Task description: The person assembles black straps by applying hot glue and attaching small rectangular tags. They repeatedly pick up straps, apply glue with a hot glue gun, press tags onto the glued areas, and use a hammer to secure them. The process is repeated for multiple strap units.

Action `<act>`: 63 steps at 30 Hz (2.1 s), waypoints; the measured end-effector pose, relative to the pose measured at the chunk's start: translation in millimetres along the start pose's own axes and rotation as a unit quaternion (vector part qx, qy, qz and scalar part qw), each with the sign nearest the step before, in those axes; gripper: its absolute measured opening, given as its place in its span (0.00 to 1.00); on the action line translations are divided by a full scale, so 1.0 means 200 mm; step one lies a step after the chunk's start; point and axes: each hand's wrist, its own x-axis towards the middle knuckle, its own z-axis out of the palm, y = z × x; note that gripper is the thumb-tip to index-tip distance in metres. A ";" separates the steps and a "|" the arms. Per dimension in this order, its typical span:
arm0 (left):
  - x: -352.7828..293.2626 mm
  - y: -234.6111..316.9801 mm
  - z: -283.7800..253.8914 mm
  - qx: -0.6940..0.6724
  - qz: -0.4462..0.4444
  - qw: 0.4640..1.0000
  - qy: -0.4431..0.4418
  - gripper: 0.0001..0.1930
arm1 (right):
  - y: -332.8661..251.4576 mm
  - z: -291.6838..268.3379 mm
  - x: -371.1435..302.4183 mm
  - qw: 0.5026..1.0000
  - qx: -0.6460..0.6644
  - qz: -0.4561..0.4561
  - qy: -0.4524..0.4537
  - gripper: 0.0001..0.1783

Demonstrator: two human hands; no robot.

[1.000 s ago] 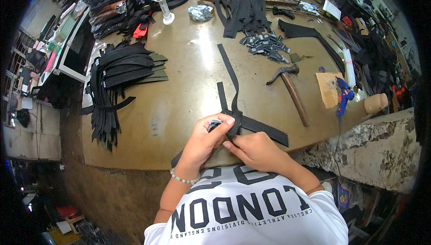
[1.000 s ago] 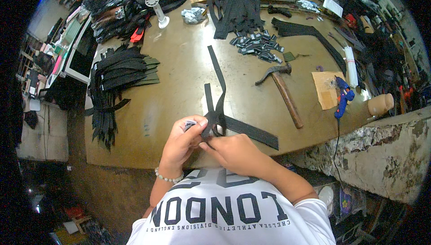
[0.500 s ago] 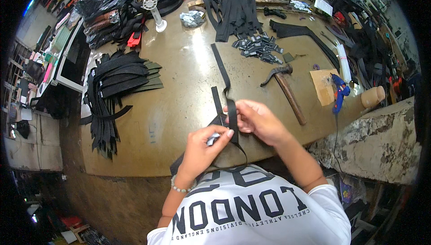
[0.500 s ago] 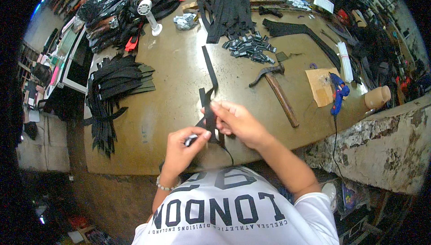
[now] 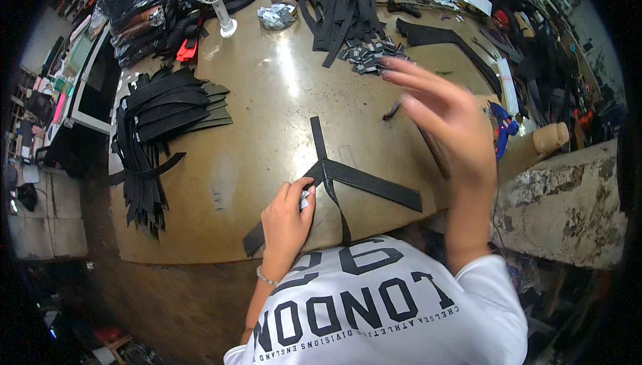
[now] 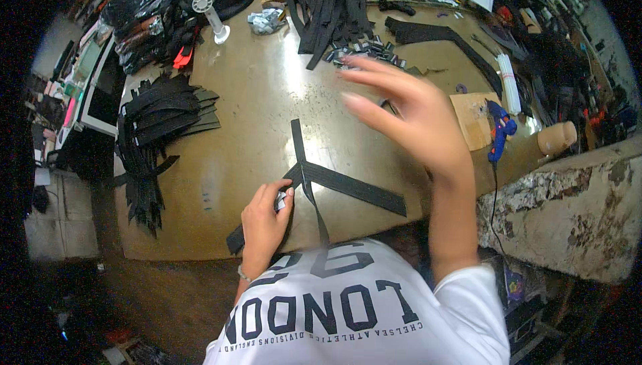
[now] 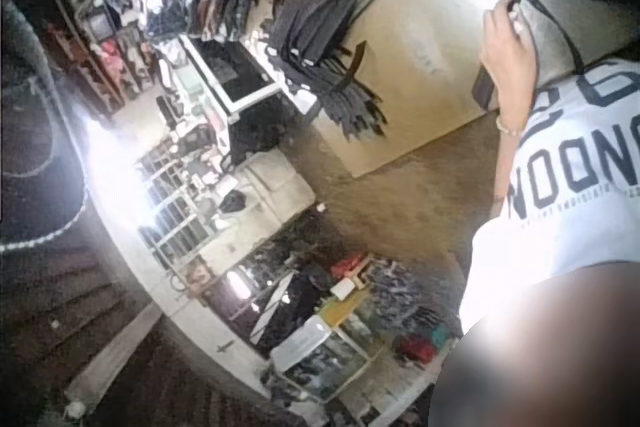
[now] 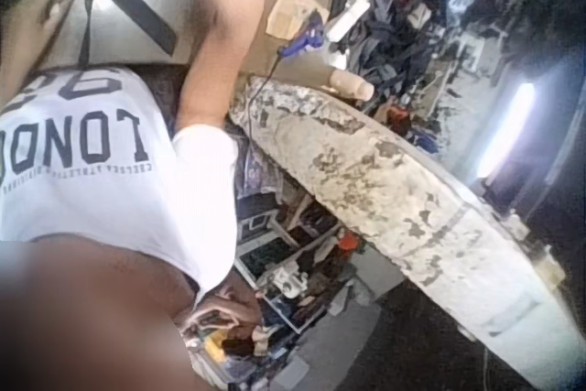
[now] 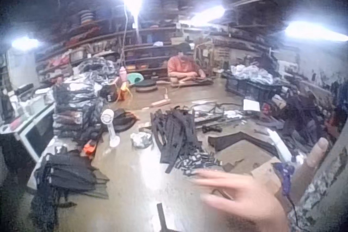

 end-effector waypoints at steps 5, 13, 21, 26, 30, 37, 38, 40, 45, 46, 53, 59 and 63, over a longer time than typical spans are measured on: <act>0.03 0.01 0.00 0.009 0.021 1.000 0.008 0.11 | 0.49 -0.39 -0.69 0.664 -0.362 0.189 0.626 0.32; 0.04 0.07 0.03 0.087 -0.008 0.996 -0.015 0.23 | 0.46 -0.45 -0.37 0.851 -0.275 0.250 0.371 0.24; 0.03 0.05 0.01 0.054 0.000 0.998 -0.016 0.18 | 0.01 0.24 -0.08 0.967 -0.113 0.185 -0.132 0.21; 0.02 0.02 0.03 0.035 0.030 0.999 0.010 0.13 | 0.03 0.29 -0.02 0.973 -0.120 0.156 -0.119 0.22; 0.01 0.00 0.05 0.044 0.031 0.998 0.014 0.11 | 0.06 0.32 -0.02 0.965 -0.156 0.173 -0.120 0.24; 0.01 0.00 0.05 0.040 0.029 0.999 0.019 0.11 | 0.06 0.32 -0.06 0.966 -0.165 0.160 -0.121 0.24; 0.01 0.00 0.05 0.043 0.026 0.999 0.016 0.11 | 0.05 0.32 -0.07 0.964 -0.169 0.162 -0.129 0.24; 0.01 0.00 0.05 0.052 0.020 0.998 0.011 0.11 | 0.02 0.31 -0.11 0.961 -0.168 0.166 -0.143 0.24; 0.00 0.00 0.05 0.051 0.016 0.999 0.007 0.12 | -0.03 0.30 -0.19 0.954 -0.172 0.177 -0.168 0.23; 0.00 0.00 0.05 0.051 0.016 0.999 0.008 0.12 | -0.04 0.31 -0.19 0.956 -0.170 0.174 -0.166 0.23; 0.01 0.01 0.04 0.055 0.023 0.998 0.002 0.12 | -0.05 0.23 -0.25 0.967 -0.086 0.148 -0.188 0.24; 0.01 -0.01 0.00 -0.066 -0.005 0.997 0.031 0.11 | 0.37 -0.14 -0.40 0.891 -0.117 0.145 0.414 0.20; 0.06 -0.08 -0.07 -0.780 -0.126 0.603 -0.109 0.17 | 0.42 -0.35 -0.55 0.756 -0.390 0.394 0.348 0.35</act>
